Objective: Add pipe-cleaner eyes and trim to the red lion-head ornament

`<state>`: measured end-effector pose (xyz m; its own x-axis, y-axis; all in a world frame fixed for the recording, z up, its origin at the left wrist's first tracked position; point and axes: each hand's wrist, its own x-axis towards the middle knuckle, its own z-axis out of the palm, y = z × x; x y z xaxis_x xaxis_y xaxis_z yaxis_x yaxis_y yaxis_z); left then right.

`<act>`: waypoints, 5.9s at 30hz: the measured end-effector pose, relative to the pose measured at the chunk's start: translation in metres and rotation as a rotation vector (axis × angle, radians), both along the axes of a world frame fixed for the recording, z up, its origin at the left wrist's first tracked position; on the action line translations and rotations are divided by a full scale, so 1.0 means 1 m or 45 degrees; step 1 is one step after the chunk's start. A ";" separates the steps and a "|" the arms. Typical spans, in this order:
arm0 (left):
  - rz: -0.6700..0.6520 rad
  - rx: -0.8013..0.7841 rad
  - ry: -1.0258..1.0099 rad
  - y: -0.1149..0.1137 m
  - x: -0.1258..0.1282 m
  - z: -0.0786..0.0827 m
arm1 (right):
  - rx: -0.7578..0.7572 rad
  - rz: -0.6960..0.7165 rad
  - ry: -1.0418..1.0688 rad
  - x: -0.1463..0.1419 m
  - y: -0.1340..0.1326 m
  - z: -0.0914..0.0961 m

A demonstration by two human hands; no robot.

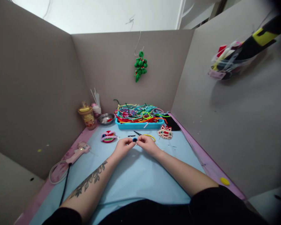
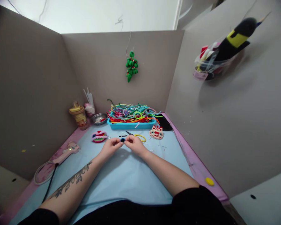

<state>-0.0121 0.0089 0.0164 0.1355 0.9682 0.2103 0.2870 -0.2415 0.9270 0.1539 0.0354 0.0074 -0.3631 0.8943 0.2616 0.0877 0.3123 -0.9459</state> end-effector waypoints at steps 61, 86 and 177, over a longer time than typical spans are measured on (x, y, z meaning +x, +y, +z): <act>-0.015 -0.273 -0.022 -0.001 -0.001 0.000 | -0.248 0.082 0.063 0.002 0.001 -0.005; -0.126 -0.475 -0.334 -0.006 0.002 0.007 | 0.958 -0.188 -0.173 0.006 -0.001 -0.009; 0.226 -0.440 -0.419 0.007 -0.013 0.003 | 0.575 0.448 -0.810 -0.009 -0.020 -0.009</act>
<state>-0.0247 0.0161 0.0195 -0.0567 0.9909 -0.1223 -0.0252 0.1211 0.9923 0.1451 0.0156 -0.0015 -0.7986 0.5611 0.2179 0.3871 0.7559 -0.5279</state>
